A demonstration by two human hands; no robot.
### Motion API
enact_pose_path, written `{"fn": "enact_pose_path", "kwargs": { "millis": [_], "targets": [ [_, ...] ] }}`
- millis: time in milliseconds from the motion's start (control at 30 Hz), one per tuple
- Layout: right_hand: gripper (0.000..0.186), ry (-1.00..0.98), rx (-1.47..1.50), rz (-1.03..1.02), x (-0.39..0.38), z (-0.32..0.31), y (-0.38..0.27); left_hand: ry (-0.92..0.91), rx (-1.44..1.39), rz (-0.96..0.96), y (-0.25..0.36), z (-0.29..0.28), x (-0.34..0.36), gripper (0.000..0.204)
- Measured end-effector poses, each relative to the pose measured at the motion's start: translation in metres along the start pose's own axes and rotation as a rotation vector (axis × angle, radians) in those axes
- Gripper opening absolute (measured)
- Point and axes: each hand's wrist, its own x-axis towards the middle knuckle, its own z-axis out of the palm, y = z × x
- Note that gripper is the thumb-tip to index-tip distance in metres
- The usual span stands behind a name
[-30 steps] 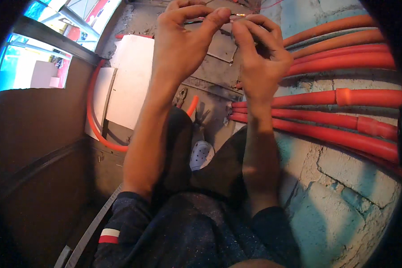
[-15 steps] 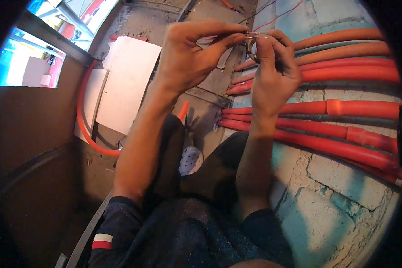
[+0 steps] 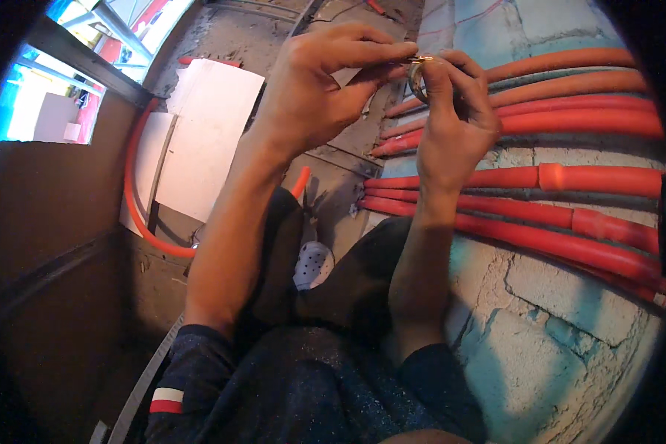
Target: The person feeds wires into an orange conduit and applies electrical tape to the ends of the wires to secure them. They then maneuver the conduit and the bundle of wires through a utility space.
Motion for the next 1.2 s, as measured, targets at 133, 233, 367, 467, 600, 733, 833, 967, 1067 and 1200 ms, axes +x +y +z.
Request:
{"fn": "enact_pose_path", "kwargs": {
  "millis": [133,233,367,467,600,733,833,967,1067,1200],
  "targets": [
    [0.013,-0.022,-0.018,-0.007,0.002,-0.002,0.004,-0.007,0.078,0.023,0.002,-0.003,0.000,0.026],
    [0.014,-0.067,0.010,0.022,0.000,-0.002,-0.004,-0.017,0.025,-0.032,0.002,-0.001,-0.002,0.025],
    [0.016,-0.048,0.047,-0.043,-0.001,0.000,0.003,-0.002,0.025,0.009,0.001,0.003,-0.002,0.024],
    [0.009,-0.081,0.046,-0.058,-0.003,0.000,-0.002,0.033,-0.024,0.014,-0.001,0.006,-0.002,0.023],
    [0.011,-0.066,0.049,-0.064,-0.001,-0.001,0.002,0.012,0.039,-0.001,0.000,0.001,-0.002,0.023],
    [0.013,-0.037,0.022,-0.080,0.001,-0.004,0.004,0.092,0.041,0.087,-0.003,0.005,0.001,0.021],
    [0.013,-0.026,0.014,-0.071,0.001,-0.005,0.007,0.026,0.072,0.048,-0.005,0.003,-0.001,0.022],
    [0.017,-0.076,0.067,-0.012,0.001,-0.008,0.005,0.014,0.112,-0.001,0.001,0.000,-0.003,0.024],
    [0.027,-0.242,0.022,0.028,0.007,-0.014,0.003,0.090,0.137,-0.017,-0.007,-0.002,-0.003,0.024],
    [0.040,-0.269,0.361,0.238,0.008,-0.022,0.003,0.162,0.149,-0.154,0.008,-0.010,0.005,0.020]
  ]
}}
